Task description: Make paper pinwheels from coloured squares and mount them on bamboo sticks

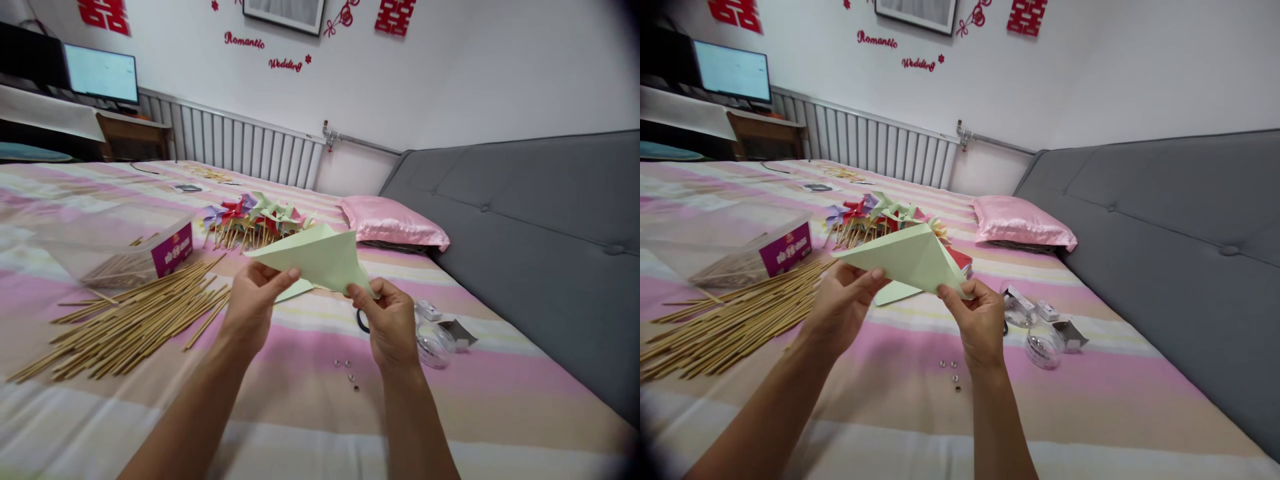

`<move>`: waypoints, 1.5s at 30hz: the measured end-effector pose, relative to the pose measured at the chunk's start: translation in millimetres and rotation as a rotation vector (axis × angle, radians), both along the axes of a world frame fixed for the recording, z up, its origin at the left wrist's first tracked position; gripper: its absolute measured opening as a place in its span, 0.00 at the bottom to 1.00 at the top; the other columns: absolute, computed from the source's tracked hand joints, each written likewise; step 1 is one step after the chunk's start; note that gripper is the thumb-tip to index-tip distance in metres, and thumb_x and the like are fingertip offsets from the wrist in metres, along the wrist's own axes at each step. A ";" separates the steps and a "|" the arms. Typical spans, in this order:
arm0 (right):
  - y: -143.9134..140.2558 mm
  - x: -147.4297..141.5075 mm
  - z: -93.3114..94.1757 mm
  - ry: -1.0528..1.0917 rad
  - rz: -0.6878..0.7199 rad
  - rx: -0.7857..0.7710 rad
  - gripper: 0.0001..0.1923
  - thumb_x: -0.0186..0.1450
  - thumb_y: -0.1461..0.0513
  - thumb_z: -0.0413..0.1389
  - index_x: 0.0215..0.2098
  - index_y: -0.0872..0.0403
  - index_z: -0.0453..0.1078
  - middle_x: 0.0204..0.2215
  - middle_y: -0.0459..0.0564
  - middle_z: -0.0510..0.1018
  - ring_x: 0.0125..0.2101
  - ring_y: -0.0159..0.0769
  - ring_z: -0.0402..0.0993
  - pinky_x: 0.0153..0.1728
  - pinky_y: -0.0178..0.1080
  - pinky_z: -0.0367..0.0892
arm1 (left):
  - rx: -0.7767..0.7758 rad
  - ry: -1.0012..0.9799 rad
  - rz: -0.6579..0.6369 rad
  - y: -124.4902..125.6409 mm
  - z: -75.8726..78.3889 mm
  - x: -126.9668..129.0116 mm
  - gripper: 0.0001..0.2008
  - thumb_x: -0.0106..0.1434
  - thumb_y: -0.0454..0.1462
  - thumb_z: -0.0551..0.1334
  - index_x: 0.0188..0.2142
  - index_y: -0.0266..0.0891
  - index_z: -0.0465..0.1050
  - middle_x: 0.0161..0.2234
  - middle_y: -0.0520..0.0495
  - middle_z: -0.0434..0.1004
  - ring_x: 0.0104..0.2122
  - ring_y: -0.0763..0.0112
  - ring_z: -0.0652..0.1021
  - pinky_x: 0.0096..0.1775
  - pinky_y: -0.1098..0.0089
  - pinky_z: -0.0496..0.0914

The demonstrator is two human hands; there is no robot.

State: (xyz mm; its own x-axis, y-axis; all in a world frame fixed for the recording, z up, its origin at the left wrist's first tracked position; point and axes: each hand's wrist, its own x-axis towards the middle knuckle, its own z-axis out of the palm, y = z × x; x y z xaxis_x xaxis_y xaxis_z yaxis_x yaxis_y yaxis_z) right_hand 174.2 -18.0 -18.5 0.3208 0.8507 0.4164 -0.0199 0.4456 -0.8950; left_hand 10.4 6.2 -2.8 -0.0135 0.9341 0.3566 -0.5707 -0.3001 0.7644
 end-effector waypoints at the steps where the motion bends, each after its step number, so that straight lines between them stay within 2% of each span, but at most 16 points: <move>1: -0.3 -2.6 -0.2 -0.003 0.006 -0.005 0.17 0.50 0.57 0.65 0.16 0.54 0.61 0.15 0.40 0.64 0.20 0.28 0.60 0.22 0.33 0.55 | 0.003 -0.010 -0.061 -2.5 -1.7 6.0 0.19 0.48 0.35 0.70 0.40 0.35 0.75 0.37 0.44 0.80 0.41 0.65 0.77 0.44 0.68 0.71; 4: -1.5 -10.3 -1.1 -0.020 0.048 -0.020 0.16 0.51 0.58 0.65 0.17 0.54 0.63 0.15 0.40 0.64 0.21 0.28 0.60 0.23 0.33 0.56 | 0.007 -0.048 -0.170 -8.2 -7.9 19.9 0.20 0.51 0.35 0.68 0.45 0.38 0.73 0.42 0.43 0.79 0.45 0.62 0.76 0.46 0.66 0.70; 6: -2.2 -13.8 -1.9 -0.042 0.074 -0.025 0.15 0.51 0.58 0.65 0.17 0.55 0.63 0.16 0.40 0.65 0.20 0.27 0.59 0.23 0.33 0.56 | 0.003 -0.084 -0.170 -9.2 -11.7 24.7 0.20 0.53 0.35 0.67 0.47 0.38 0.72 0.42 0.44 0.79 0.44 0.63 0.76 0.44 0.67 0.70; 12: -3.5 -16.3 -3.1 -0.164 0.148 -0.082 0.14 0.53 0.57 0.63 0.18 0.56 0.67 0.16 0.42 0.66 0.21 0.27 0.58 0.23 0.33 0.54 | -0.071 -0.201 -0.029 -6.8 -17.0 28.2 0.20 0.49 0.37 0.70 0.42 0.35 0.75 0.35 0.45 0.80 0.36 0.67 0.78 0.35 0.71 0.72; 16: -3.6 -17.4 -3.8 -0.256 0.200 -0.082 0.14 0.55 0.57 0.62 0.18 0.56 0.66 0.17 0.42 0.66 0.21 0.28 0.58 0.24 0.33 0.54 | -0.144 -0.256 0.054 -7.4 -17.1 30.1 0.16 0.47 0.38 0.71 0.37 0.34 0.77 0.33 0.46 0.80 0.33 0.71 0.78 0.34 0.74 0.71; 19: -3.6 -18.7 -4.4 -0.322 0.265 -0.063 0.15 0.55 0.57 0.62 0.17 0.56 0.65 0.17 0.42 0.66 0.22 0.28 0.59 0.24 0.33 0.55 | -0.163 -0.257 0.122 -6.5 -17.1 29.6 0.17 0.46 0.38 0.72 0.36 0.35 0.78 0.34 0.47 0.80 0.33 0.72 0.78 0.35 0.75 0.71; 22: -4.3 -18.3 -3.2 -0.367 0.289 -0.051 0.11 0.55 0.57 0.62 0.22 0.55 0.70 0.24 0.45 0.73 0.27 0.32 0.67 0.28 0.34 0.60 | -0.145 -0.174 0.163 -5.2 -17.4 27.2 0.15 0.45 0.38 0.72 0.34 0.34 0.78 0.33 0.46 0.81 0.32 0.72 0.78 0.35 0.74 0.71; 26: -5.9 -13.2 -0.3 -0.350 0.128 0.011 0.10 0.55 0.56 0.63 0.32 0.53 0.74 0.35 0.50 0.78 0.37 0.39 0.72 0.37 0.40 0.66 | -0.127 0.000 0.148 -7.3 -17.4 25.4 0.13 0.46 0.38 0.71 0.32 0.34 0.79 0.31 0.45 0.81 0.31 0.70 0.78 0.35 0.73 0.72; 29: -5.5 -7.8 -0.3 -0.338 -0.026 0.075 0.11 0.55 0.56 0.63 0.35 0.51 0.74 0.39 0.50 0.78 0.40 0.40 0.72 0.41 0.43 0.66 | -0.168 0.107 0.067 -10.7 -17.3 26.6 0.13 0.46 0.38 0.72 0.32 0.35 0.80 0.32 0.45 0.82 0.31 0.68 0.78 0.33 0.72 0.72; 33: -2.9 -1.4 -2.3 -0.303 -0.121 0.093 0.12 0.56 0.56 0.62 0.36 0.53 0.74 0.33 0.49 0.78 0.36 0.38 0.74 0.38 0.42 0.68 | -0.206 0.172 -0.051 -13.8 -17.5 29.4 0.15 0.44 0.39 0.72 0.33 0.35 0.80 0.34 0.43 0.82 0.33 0.65 0.79 0.34 0.71 0.73; 36: -2.5 2.6 -1.0 -0.326 -0.147 0.112 0.08 0.57 0.57 0.61 0.32 0.53 0.74 0.31 0.49 0.77 0.34 0.37 0.74 0.37 0.41 0.68 | -0.196 0.198 -0.102 -14.8 -17.3 30.3 0.17 0.44 0.38 0.72 0.35 0.35 0.80 0.36 0.42 0.82 0.35 0.63 0.79 0.36 0.69 0.73; 41: -6.2 7.1 7.2 -0.508 -0.255 0.211 0.05 0.58 0.61 0.60 0.26 0.54 0.73 0.30 0.48 0.77 0.34 0.37 0.74 0.35 0.38 0.68 | -0.203 0.259 -0.121 -16.2 -16.9 29.9 0.15 0.44 0.39 0.72 0.33 0.35 0.80 0.34 0.42 0.82 0.31 0.65 0.79 0.32 0.71 0.73; 45: -8.2 8.2 9.4 -0.543 -0.259 0.199 0.05 0.59 0.61 0.59 0.26 0.53 0.72 0.28 0.48 0.77 0.33 0.36 0.74 0.33 0.37 0.69 | -0.199 0.254 -0.112 -16.6 -16.5 30.1 0.14 0.45 0.40 0.72 0.32 0.36 0.80 0.33 0.43 0.82 0.28 0.67 0.78 0.30 0.72 0.72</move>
